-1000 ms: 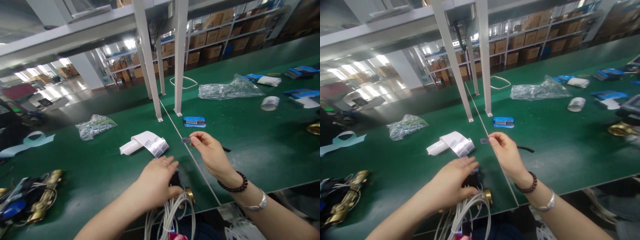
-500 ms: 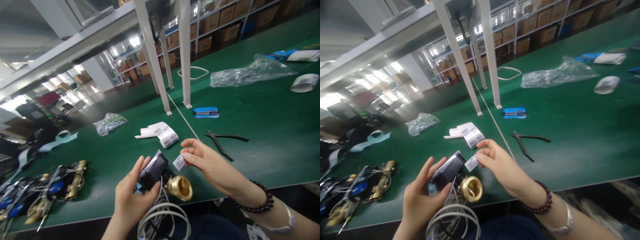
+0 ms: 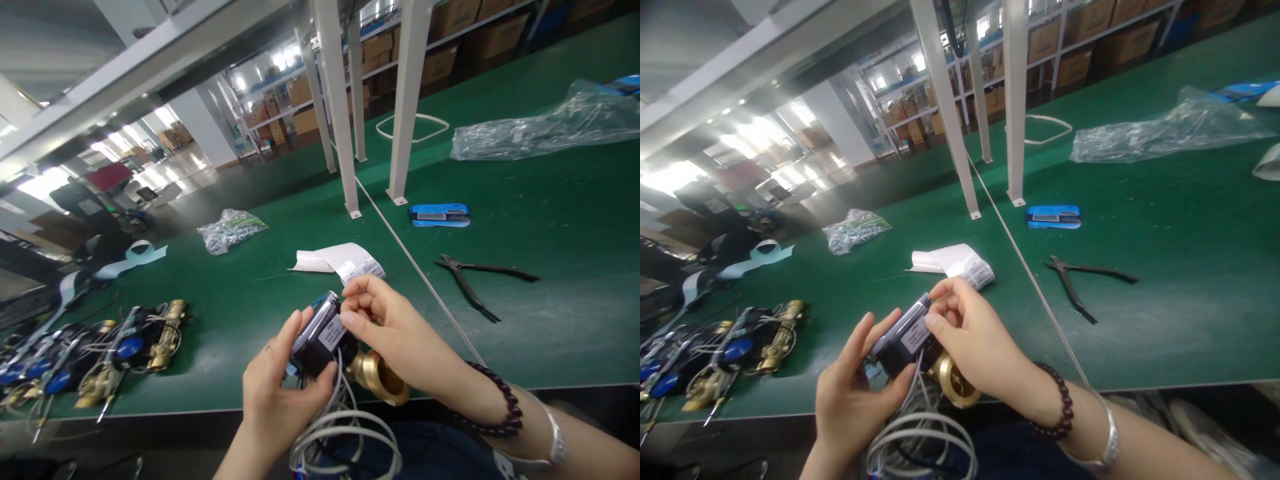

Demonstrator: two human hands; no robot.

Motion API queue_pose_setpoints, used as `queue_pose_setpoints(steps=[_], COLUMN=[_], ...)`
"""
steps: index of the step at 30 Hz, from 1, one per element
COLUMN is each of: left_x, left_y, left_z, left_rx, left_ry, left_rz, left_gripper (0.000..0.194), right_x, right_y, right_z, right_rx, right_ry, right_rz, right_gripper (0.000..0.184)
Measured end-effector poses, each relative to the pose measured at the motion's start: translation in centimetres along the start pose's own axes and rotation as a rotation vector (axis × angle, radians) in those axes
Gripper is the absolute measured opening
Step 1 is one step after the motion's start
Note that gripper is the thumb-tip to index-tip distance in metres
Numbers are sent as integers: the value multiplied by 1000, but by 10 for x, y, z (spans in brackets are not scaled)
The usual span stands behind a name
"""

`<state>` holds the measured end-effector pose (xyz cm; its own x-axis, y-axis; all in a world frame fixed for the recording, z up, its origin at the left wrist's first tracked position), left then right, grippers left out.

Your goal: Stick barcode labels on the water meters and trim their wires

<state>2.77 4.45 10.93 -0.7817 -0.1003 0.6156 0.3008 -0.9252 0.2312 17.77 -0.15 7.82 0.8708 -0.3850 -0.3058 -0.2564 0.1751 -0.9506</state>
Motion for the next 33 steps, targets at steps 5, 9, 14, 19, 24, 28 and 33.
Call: queue_pose_setpoints(steps=[5, 9, 14, 19, 24, 28, 33], left_x=[0, 1, 2, 1, 0, 0, 0], left_y=[0, 2, 3, 6, 0, 0, 5], left_z=[2, 2, 2, 3, 1, 0, 1], left_rx=[8, 2, 5, -5, 43, 37, 20], left_ry=[-38, -51, -60, -51, -38, -36, -64], left_rz=[21, 21, 48, 74, 93, 61, 63], left_gripper=[71, 69, 63, 62, 64, 66, 63], right_x=[1, 4, 1, 4, 25, 10, -2], right_y=[0, -1, -13, -16, -33, -20, -7], right_z=[1, 0, -5, -12, -25, -8, 1], right_rx=[56, 107, 205, 323, 486, 106, -18], right_ry=[10, 32, 53, 111, 361, 69, -46], right_rz=[-104, -237, -429, -438, -219, -38, 71], right_gripper=[20, 18, 16, 12, 10, 20, 23])
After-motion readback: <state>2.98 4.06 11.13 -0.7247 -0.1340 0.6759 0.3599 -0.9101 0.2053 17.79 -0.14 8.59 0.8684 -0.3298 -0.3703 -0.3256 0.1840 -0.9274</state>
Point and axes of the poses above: each hand's wrist, its own z-axis towards the middle knuckle, its own x-axis out of the back of the hand, y = z × x, the point moved 6 cm from there along z, towards the middle knuckle, and after that the axes turned 6 degrees about z, right-handed, at the moved point
